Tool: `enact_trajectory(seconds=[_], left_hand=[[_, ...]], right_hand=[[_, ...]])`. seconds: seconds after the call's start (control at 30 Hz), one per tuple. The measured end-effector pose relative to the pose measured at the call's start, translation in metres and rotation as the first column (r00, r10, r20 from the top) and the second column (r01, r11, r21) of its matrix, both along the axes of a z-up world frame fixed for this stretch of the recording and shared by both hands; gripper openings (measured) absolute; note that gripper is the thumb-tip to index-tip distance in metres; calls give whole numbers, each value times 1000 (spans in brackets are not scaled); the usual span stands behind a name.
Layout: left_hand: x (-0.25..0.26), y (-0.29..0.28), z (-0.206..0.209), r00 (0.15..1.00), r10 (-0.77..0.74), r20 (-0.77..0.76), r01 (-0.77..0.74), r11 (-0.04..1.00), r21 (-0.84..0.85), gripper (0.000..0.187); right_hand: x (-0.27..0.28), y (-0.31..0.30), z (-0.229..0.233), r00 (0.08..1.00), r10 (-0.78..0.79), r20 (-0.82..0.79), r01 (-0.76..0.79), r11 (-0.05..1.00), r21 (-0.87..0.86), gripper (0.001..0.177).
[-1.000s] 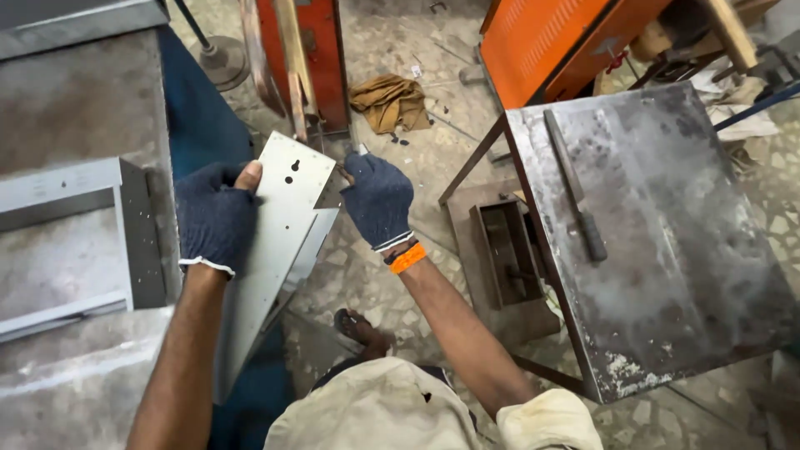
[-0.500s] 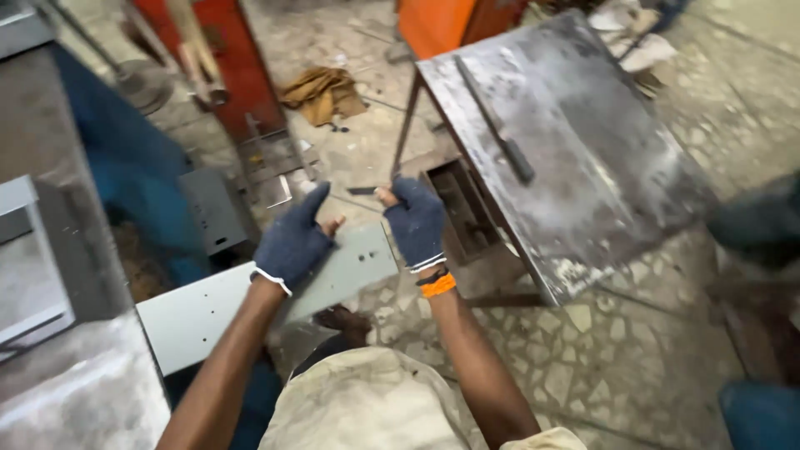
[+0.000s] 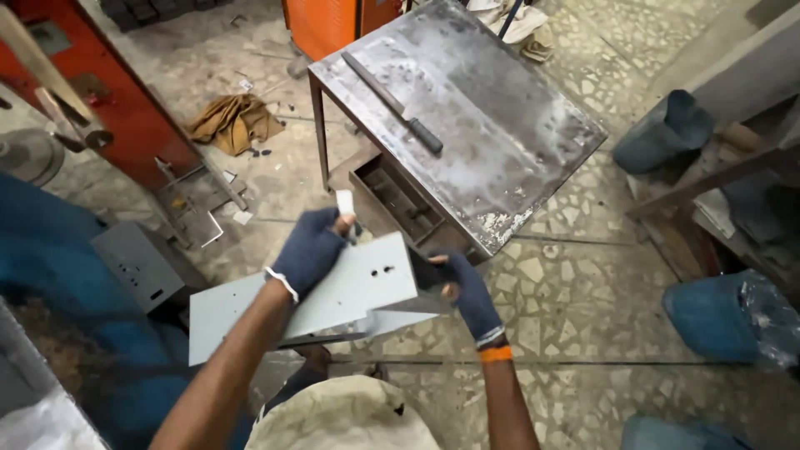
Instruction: The user is assembling and spot-welding grey metal components in an industrial setting.
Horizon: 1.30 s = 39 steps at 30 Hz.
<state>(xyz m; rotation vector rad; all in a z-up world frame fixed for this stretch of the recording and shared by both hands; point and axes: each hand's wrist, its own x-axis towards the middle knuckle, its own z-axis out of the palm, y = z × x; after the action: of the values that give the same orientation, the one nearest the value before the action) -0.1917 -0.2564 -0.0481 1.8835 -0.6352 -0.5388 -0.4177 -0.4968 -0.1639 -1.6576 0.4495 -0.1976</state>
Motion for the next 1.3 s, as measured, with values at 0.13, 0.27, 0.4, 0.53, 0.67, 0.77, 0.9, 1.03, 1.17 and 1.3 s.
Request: enact_trajectory(seconds=[0.13,0.27,0.4,0.53,0.67,0.77,0.9,1.03,1.17,1.3], left_hand=[[34,12,61,990,81,-112,-77,996,41,42],[86,22,81,994,105,-11,-105,994,-18,41],[165,24,76,992,74,97,-53,977,-204,42],[215,25,69,944,108,312,-40,976,-216,44],[233,16,75,896,230,381,-106,942,-318,43],[242,10,77,866,353,354,-190,888,-419,42],[246,2,80,784,548,292,-345,775,-529,42],[249,-8,64,721,630,288,-439,737,-514,49],[251,-30,47,758,595,267,-425,761,-489,50],[244,-67,47,898,431,92,-336,804,-490,35]], right_hand=[[2,12,-13,983,4,182,79,892,-444,44],[46,27,-2,922,-209,327,360,775,-520,56],[102,46,71,914,-349,205,398,689,-606,50],[142,56,149,896,-234,377,437,610,-660,47],[167,48,190,927,-224,300,371,448,-813,42],[185,46,217,933,-205,297,355,376,-856,43],[200,36,229,936,-220,274,325,239,-915,42],[218,15,235,940,-226,257,297,169,-940,46],[243,-30,234,966,-170,195,211,79,-974,49],[282,-108,215,966,-50,255,253,-51,-966,55]])
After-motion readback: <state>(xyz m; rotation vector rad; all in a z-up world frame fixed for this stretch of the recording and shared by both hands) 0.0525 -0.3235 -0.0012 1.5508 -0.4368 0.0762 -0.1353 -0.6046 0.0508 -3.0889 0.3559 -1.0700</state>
